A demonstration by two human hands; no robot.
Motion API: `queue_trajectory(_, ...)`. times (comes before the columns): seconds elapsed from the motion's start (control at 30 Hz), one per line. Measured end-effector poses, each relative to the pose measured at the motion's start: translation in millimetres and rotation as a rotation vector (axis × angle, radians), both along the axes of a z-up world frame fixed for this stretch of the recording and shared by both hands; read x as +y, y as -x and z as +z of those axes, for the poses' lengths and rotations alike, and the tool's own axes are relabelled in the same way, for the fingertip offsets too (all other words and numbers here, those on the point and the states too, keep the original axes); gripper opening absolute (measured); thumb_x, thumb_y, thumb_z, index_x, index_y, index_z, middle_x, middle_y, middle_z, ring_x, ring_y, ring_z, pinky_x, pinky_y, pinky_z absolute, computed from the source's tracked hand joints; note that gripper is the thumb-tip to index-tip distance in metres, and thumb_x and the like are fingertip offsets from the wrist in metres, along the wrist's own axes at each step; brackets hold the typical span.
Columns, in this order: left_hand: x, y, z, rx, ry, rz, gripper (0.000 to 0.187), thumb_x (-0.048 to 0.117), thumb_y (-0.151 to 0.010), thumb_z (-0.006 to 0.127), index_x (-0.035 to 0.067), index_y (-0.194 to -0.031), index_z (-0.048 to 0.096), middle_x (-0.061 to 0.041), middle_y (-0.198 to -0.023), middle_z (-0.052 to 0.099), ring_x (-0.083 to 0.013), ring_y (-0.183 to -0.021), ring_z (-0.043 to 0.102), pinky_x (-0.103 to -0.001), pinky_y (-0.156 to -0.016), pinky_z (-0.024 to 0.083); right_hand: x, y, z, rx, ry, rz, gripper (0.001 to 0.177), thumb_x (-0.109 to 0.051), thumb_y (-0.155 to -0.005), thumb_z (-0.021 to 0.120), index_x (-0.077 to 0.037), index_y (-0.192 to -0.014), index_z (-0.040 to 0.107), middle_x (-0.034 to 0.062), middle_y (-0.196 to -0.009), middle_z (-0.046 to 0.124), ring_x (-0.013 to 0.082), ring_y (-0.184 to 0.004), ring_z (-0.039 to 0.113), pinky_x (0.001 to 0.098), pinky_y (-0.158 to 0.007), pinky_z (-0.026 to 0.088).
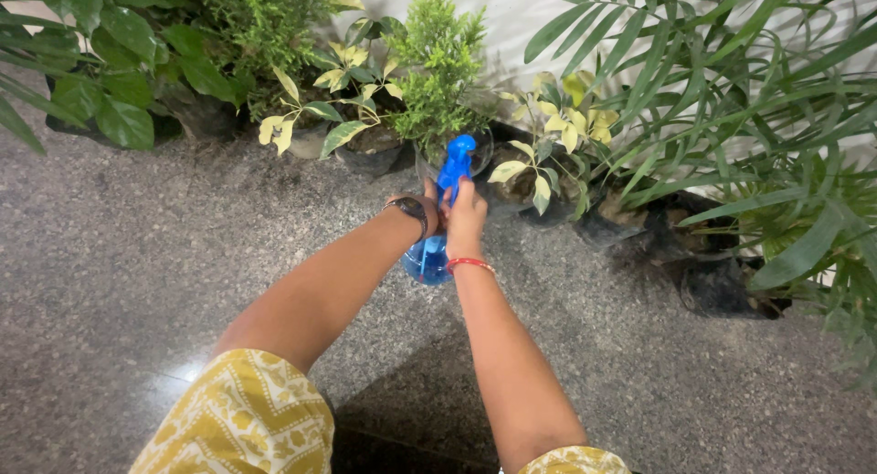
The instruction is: The person uses a blue spray bottle to mist a row of potted plants on the floor. They move from plant to plant, spraying the leaves and soil, and occasionally adjusting the foliage with their left hand.
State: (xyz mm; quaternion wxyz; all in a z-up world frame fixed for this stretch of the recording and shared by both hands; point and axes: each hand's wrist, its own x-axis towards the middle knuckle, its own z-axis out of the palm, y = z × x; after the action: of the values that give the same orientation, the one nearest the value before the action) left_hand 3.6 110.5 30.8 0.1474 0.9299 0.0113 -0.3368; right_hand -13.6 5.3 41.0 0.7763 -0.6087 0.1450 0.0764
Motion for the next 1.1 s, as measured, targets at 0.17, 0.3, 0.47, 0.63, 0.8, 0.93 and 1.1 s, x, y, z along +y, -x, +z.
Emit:
queue_trajectory(0.17, -0.2, 0.0, 1.1, -0.005, 0.004, -0.001, 0.105, 0.053, -0.091, 0.062, 0.003, -0.159, -0.001, -0.022, -0.135, 0.065, -0.031, -0.125, 0.065, -0.043, -0.109, 0.046, 1.7, 2.6, 2.8, -0.005, -0.003, -0.015, 0.052, -0.052, -0.097, 0.055, -0.008, -0.071, 0.057, -0.0009, -0.056, 0.049, 0.0106, -0.048, 0.042, 0.0271, -0.045, 0.029)
queue_trajectory(0.3, -0.2, -4.9, -15.5, -0.011, 0.017, 0.0, 0.102, 0.051, -0.089, 0.064, 0.003, -0.156, 0.005, -0.022, -0.135, 0.065, -0.0309, -0.125, 0.064, -0.043, -0.109, 0.046, 2.2, 2.6, 4.4, -0.005, 0.01, -0.024, 0.052, -0.053, -0.097, 0.055, -0.008, -0.07, 0.057, -0.0004, -0.055, 0.049, 0.0106, -0.047, 0.043, 0.0271, -0.045, 0.029)
queue_trajectory(0.47, -3.9, -20.7, -58.5, -0.025, 0.051, -0.004, 0.097, 0.049, -0.087, 0.067, 0.003, -0.153, 0.013, -0.022, -0.134, 0.065, -0.0309, -0.124, 0.064, -0.043, -0.109, 0.046, 1.9, 1.4, 2.1, -0.033, -0.008, -0.026, 0.052, -0.052, -0.097, 0.057, -0.007, -0.071, 0.058, -0.0004, -0.055, 0.049, 0.0104, -0.046, 0.043, 0.0268, -0.044, 0.028)
queue_trajectory(0.63, -6.3, -37.8, -91.0, -0.062, 0.056, 0.017, 0.093, 0.047, -0.084, 0.069, 0.004, -0.15, 0.02, -0.022, -0.134, 0.066, -0.0309, -0.124, 0.064, -0.042, -0.109, 0.046, 0.8, -2.7, -5.4, 0.027, -0.002, -0.027, 0.049, -0.051, -0.095, 0.056, -0.009, -0.071, 0.059, -0.0007, -0.054, 0.05, 0.0102, -0.046, 0.043, 0.0267, -0.044, 0.028)
queue_trajectory(0.8, -7.7, -40.8, -95.2, -0.091, 0.043, 0.028, 0.089, 0.045, -0.082, 0.072, 0.004, -0.147, 0.028, -0.022, -0.133, 0.066, -0.0309, -0.124, 0.063, -0.042, -0.109, 0.047, 0.4, -4.9, -13.7, 0.01, 0.042, 0.0, 0.047, -0.05, -0.093, 0.053, -0.01, -0.07, 0.06, -0.0009, -0.053, 0.05, 0.0106, -0.044, 0.043, 0.0273, -0.042, 0.029)
queue_trajectory(0.93, -0.4, -41.1, -91.2, -0.119, 0.032, 0.048, 0.086, 0.043, -0.08, 0.074, 0.004, -0.145, 0.034, -0.022, -0.132, 0.066, -0.0309, -0.124, 0.063, -0.042, -0.109, 0.047, 2.3, -3.3, -11.7, 0.034, 0.048, -0.018, 0.049, -0.053, -0.093, 0.054, -0.01, -0.07, 0.06, -0.0003, -0.053, 0.05, 0.0111, -0.042, 0.042, 0.0279, -0.041, 0.028)
queue_trajectory(1.1, 20.2, -48.3, -86.8, -0.183, 0.033, 0.082, 0.082, 0.041, -0.077, 0.076, 0.004, -0.142, 0.042, -0.021, -0.132, 0.067, -0.0309, -0.124, 0.063, -0.042, -0.109, 0.047, 0.1, 6.0, -3.1, 0.028, 0.022, 0.004, 0.054, -0.059, -0.094, 0.057, -0.01, -0.071, 0.058, -0.0017, -0.053, 0.047, 0.0102, -0.042, 0.04, 0.0272, -0.041, 0.027)
